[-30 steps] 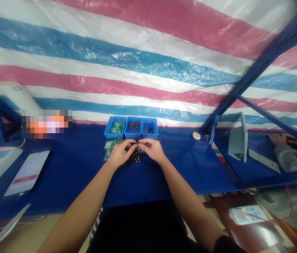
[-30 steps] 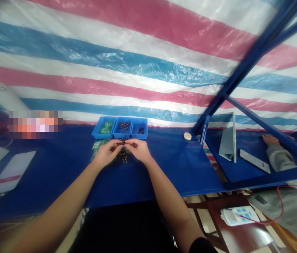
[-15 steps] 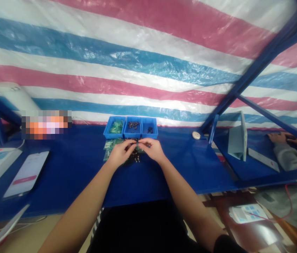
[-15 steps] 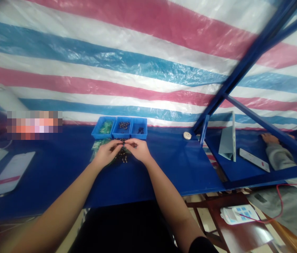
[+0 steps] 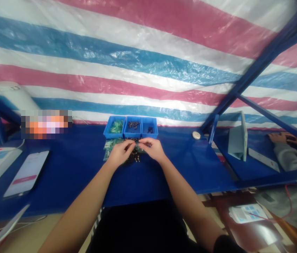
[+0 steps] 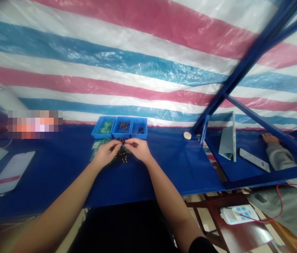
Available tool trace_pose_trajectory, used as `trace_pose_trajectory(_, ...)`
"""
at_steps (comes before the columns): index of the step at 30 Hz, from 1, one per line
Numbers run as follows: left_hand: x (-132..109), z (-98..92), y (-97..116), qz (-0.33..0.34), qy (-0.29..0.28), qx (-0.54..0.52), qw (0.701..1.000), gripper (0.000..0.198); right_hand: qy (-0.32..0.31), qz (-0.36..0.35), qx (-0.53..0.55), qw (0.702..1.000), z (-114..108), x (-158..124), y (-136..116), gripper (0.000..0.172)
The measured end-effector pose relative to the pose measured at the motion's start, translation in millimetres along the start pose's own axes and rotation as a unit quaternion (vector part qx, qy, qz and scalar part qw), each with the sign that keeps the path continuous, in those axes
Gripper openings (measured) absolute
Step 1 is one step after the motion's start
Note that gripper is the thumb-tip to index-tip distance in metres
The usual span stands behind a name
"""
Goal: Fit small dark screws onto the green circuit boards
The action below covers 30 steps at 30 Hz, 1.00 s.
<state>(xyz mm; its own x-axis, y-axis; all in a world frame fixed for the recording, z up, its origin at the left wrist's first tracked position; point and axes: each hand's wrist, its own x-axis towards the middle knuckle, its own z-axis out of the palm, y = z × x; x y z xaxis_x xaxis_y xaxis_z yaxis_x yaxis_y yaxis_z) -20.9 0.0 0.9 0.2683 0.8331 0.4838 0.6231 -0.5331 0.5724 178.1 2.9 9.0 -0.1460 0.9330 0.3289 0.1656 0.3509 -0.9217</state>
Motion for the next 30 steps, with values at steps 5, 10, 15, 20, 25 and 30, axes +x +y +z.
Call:
trace_pose_trajectory(5, -0.1, 1.5, 0.5, -0.002, 0.017, -0.012, 1.0, 0.029, 0.004, -0.004, 0.007, 1.0, 0.0, 0.3, 0.3, 0.028)
trace_pose_trajectory(10, 0.6, 2.7, -1.3, 0.003, 0.027, -0.006, 1.0, 0.029, -0.002, -0.007, 0.011, 1.0, 1.2, -0.3, 3.7, 0.027)
trace_pose_trajectory(15, 1.1, 3.3, -4.6, 0.007, 0.02, -0.011, 1.0, 0.028, -0.013, -0.008, 0.01, 1.0, 2.8, -0.7, 4.0, 0.028)
trace_pose_trajectory(20, 0.4, 2.3, -3.4, -0.011, 0.011, -0.012, 1.0, 0.029, 0.001, -0.004, 0.019, 1.0, 2.7, 0.4, 5.5, 0.027)
trace_pose_trajectory(25, 0.7, 2.6, -2.1, -0.01, 0.023, -0.011, 1.0, 0.028, -0.002, -0.003, 0.014, 1.0, 2.0, 0.4, 7.2, 0.027)
trace_pose_trajectory(30, 1.2, 2.6, -2.9, 0.002, 0.017, -0.007, 1.0, 0.027, -0.007, -0.009, 0.012, 1.0, 2.5, -0.3, 5.9, 0.028)
